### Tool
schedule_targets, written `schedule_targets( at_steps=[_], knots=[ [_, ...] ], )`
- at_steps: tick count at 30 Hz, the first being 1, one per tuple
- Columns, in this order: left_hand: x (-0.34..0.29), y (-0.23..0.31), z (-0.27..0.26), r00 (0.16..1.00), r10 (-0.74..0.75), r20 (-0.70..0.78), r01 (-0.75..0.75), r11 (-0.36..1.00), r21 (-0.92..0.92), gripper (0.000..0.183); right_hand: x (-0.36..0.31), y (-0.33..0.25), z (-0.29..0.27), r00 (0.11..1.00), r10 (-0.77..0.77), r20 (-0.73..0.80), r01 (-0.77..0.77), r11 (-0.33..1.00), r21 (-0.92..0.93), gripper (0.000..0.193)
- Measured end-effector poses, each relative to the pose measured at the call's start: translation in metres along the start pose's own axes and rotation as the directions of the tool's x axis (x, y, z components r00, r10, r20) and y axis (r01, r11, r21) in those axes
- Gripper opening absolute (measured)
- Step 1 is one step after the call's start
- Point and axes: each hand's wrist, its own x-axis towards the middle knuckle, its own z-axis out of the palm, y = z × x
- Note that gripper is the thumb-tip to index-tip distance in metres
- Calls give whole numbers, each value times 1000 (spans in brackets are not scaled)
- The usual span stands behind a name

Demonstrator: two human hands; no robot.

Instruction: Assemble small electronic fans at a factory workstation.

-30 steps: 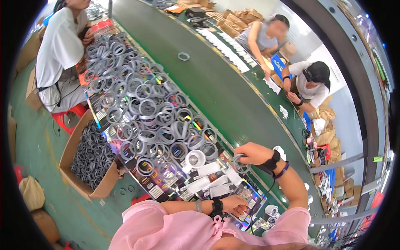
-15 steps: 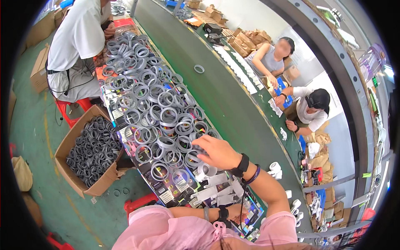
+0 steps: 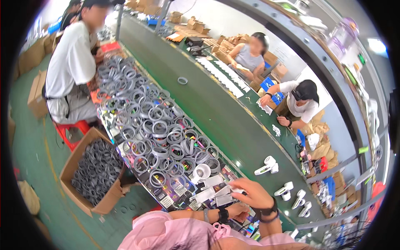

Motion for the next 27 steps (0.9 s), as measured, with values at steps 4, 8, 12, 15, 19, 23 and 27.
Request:
schedule_targets(
  at_steps=[4, 8, 12, 15, 19, 23, 27],
  knots=[
    [-6, 4, 8, 999, 0, -41, 2, 999, 54, 20, -98, 20, 19, 932, 235, -275, -174, 958, 229, 28],
    [-5, 4, 5, 990, 111, -93, -92, 978, 188, 22, -170, 47, 50, 841, 518, -157, -211, 580, 787, 18],
    [-19, 28, 39, 971, 226, -79, -182, 912, 368, 20, -198, 96, 95, 809, 581, -86, -294, 527, 798, 19],
    [-43, 72, 64, 963, 269, -9, -232, 846, 480, 22, -193, 118, 125, 848, 528, 50, -317, 430, 846, 23],
    [-85, 170, 104, 922, 383, 56, -302, 624, 721, 20, -187, 123, 138, 825, 564, -27, -333, 524, 784, 22],
    [-132, 286, 110, 866, 496, -66, -196, 459, 866, 24, -188, 133, 134, 812, 583, 0, -235, 328, 915, 21],
    [-147, 404, 65, 715, 639, -284, 102, 307, 946, 29, -185, 134, 128, 811, 585, -1, -202, 281, 938, 21]
  ],
)
